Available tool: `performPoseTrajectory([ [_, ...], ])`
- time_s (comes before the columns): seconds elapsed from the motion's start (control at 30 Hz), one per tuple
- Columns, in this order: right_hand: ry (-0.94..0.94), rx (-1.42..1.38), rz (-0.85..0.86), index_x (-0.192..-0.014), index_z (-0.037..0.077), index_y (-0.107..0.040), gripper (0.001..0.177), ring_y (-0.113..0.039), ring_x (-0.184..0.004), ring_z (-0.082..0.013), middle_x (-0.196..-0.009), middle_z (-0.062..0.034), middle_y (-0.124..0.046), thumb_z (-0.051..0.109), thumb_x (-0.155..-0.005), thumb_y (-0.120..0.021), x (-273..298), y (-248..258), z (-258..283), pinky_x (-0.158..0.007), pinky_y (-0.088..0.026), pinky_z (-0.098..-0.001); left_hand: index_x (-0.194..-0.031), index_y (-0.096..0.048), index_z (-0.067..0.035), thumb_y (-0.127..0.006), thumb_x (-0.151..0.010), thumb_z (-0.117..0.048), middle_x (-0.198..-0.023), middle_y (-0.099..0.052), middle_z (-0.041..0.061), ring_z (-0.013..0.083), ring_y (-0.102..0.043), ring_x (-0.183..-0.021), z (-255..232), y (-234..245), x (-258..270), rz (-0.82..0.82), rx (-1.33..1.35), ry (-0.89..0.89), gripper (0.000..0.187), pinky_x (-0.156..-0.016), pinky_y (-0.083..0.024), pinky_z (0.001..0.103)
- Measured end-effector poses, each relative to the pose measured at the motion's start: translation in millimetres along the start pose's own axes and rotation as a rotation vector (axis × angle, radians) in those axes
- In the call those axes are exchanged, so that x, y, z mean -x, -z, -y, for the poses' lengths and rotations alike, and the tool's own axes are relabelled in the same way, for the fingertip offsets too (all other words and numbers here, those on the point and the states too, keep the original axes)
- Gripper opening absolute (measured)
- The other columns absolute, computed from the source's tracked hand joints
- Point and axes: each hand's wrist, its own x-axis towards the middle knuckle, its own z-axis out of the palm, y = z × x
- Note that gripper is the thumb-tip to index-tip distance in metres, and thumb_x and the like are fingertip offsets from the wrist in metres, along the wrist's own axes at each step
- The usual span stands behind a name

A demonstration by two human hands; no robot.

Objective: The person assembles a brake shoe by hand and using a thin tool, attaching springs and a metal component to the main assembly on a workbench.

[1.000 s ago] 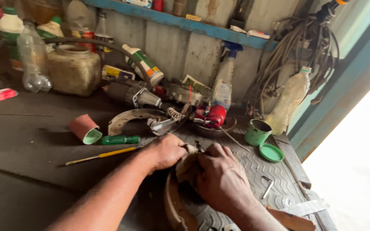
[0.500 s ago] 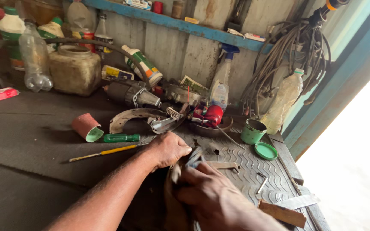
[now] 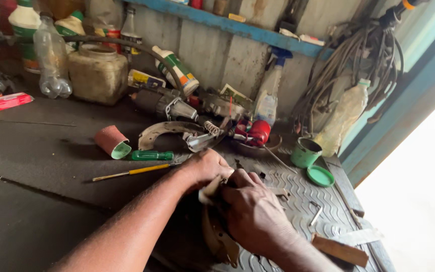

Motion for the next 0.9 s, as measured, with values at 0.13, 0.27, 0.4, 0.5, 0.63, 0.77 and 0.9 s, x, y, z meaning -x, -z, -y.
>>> performPoseTrajectory([
  [0.13,0.235,-0.07,0.095,-0.095,0.009,-0.074,0.026,-0.057,-0.104,-0.0356,-0.108,-0.0145,-0.06,0.009,-0.071,-0.065,16.1,23.5,-0.1,-0.087,-0.049,-0.0449,-0.077,-0.078,-0.004,-0.072,-0.087,-0.037,-0.07,-0.073,0.009,0.0187,-0.066,-0.065,-28.3,2.1,25.7,-0.053,-0.091,0.037,0.034,-0.066,-0.054,0.038],
  [0.27,0.24,-0.157,0.281,-0.116,0.013,-0.077,0.043,-0.057,-0.106,-0.0327,-0.107,-0.0105,-0.061,0.01,-0.075,-0.068,37.4,38.0,-1.5,-0.088,-0.049,-0.0433,-0.089,-0.079,-0.014,-0.072,-0.084,-0.036,-0.079,-0.076,0.005,0.0139,-0.071,-0.071,-47.9,6.3,43.8,-0.094,-0.003,0.068,0.024,-0.072,-0.057,0.034],
  [0.4,0.39,-0.217,0.129,-0.107,0.008,-0.074,0.03,-0.063,-0.1,-0.0332,-0.104,-0.0139,-0.062,0.01,-0.077,-0.07,46.9,63.3,-10.4,-0.089,-0.044,-0.0506,-0.09,-0.081,-0.008,-0.073,-0.085,-0.035,-0.082,-0.079,0.007,0.0146,-0.071,-0.074,-40.8,5.8,40.3,-0.088,0.011,0.04,0.028,-0.073,-0.057,0.035],
  [0.5,0.133,-0.063,-0.074,-0.1,0.011,-0.078,0.024,-0.064,-0.088,-0.0308,-0.092,-0.0107,-0.064,0.012,-0.078,-0.071,35.8,69.5,-14.3,-0.076,-0.049,-0.046,-0.091,-0.08,-0.008,-0.074,-0.084,-0.032,-0.084,-0.077,0.007,0.0131,-0.069,-0.074,-19.9,-5.3,29.5,-0.073,0.155,0.038,0.025,-0.073,-0.056,0.034],
  [0.63,0.023,0.068,-0.18,-0.094,0.013,-0.078,0.02,-0.063,-0.086,-0.0299,-0.09,-0.0086,-0.065,0.012,-0.075,-0.071,25.2,60.5,-18.0,-0.073,-0.051,-0.0426,-0.08,-0.078,-0.001,-0.069,-0.08,-0.019,-0.078,-0.076,0.011,0.0151,-0.065,-0.071,-6.0,-2.5,23.4,0.023,0.204,-0.19,0.02,-0.067,-0.055,0.036],
  [0.77,0.173,0.083,-0.069,-0.089,0.012,-0.073,0.022,-0.06,-0.098,-0.0314,-0.102,-0.0086,-0.065,0.01,-0.068,-0.07,1.4,7.5,-13.1,-0.085,-0.05,-0.0421,-0.089,-0.08,-0.003,-0.073,-0.088,-0.025,-0.084,-0.079,0.01,0.0146,-0.067,-0.075,-8.6,0.5,17.4,-0.035,0.137,0.014,0.023,-0.074,-0.054,0.033],
  [0.9,0.13,0.178,0.003,-0.1,0.018,-0.079,0.033,-0.056,-0.099,-0.0351,-0.102,-0.0114,-0.062,0.019,-0.067,-0.075,-2.6,6.5,-35.0,-0.083,-0.046,-0.0454,-0.095,-0.081,-0.009,-0.069,-0.087,-0.025,-0.091,-0.08,0.009,0.0135,-0.071,-0.081,11.0,-9.3,12.2,-0.06,0.149,-0.185,0.021,-0.079,-0.057,0.032],
])
